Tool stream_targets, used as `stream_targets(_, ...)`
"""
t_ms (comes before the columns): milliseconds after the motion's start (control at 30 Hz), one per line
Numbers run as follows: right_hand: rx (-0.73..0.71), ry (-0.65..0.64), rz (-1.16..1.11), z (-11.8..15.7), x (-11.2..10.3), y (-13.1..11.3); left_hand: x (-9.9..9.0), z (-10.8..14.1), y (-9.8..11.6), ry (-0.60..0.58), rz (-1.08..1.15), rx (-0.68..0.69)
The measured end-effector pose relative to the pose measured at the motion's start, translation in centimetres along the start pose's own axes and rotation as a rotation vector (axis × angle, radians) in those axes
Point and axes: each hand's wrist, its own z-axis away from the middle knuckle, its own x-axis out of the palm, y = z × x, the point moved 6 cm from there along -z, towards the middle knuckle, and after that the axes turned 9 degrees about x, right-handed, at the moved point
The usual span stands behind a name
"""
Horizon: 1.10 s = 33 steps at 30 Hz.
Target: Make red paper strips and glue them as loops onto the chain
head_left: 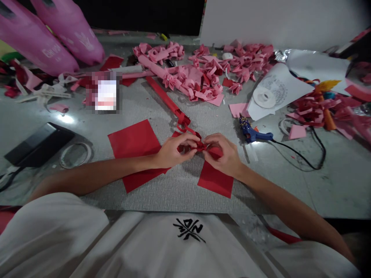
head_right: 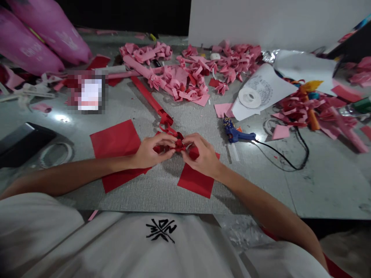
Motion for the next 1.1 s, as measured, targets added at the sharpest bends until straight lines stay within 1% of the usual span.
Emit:
stream_targets(100, 0.062, 0.025, -0.038, 0.3, 0.3, 0.7, 0.1, -0.1, 0.0, -0.011, 0.019, 0.0)
stream_targets(233, 0.059, 0.008, -0.049, 0.4, 0.4, 0.7, 0.2, -0.2, -0.5, -0.015, 0.047, -0.032)
stream_targets(300, 0.053, 0.015, -0.064, 0.3, 0.1, 0.6, 0.1, -0.1, -0.8, -0.006, 0.052, -0.047)
stream_targets(400, 0.075, 0.091, -0.041, 0.1, -0.9, 0.8, 0.0, 0.0, -1.0, -0.004, 0.061, -0.056)
stream_targets(467, 0.111, 0.156, -0.006, -0.1, -1.6, 1.3, 0.0, 0.1, -1.0, -0.004, 0.061, -0.067)
stream_targets(533, 0.162, 0.195, 0.002, -0.2, -2.2, 2.0, 0.0, 0.1, -0.9, 0.0, 0.058, -0.075)
stream_targets(667, 0.301, 0.21, -0.106, -0.1, -3.1, 3.7, 0.0, 0.0, -0.7, 0.017, 0.065, -0.064)
stream_targets(767, 0.359, 0.245, -0.104, 0.0, -3.8, 4.2, -0.1, 0.1, -0.8, 0.029, 0.069, -0.057)
stream_targets(833, 0.326, 0.217, -0.05, 0.0, -3.9, 3.9, -0.2, 0.1, -0.8, 0.03, 0.069, -0.045)
stream_targets(867, 0.277, 0.18, -0.012, -0.1, -3.8, 3.5, -0.2, 0.1, -0.8, 0.025, 0.066, -0.039)
stream_targets(1000, -0.005, -0.023, 0.139, -0.1, -2.5, 1.5, -0.1, 0.2, -0.7, -0.005, 0.036, -0.017)
stream_targets(1100, -0.122, -0.147, 0.17, 0.1, -1.3, 0.8, -0.1, 0.3, -0.5, -0.02, 0.022, -0.004)
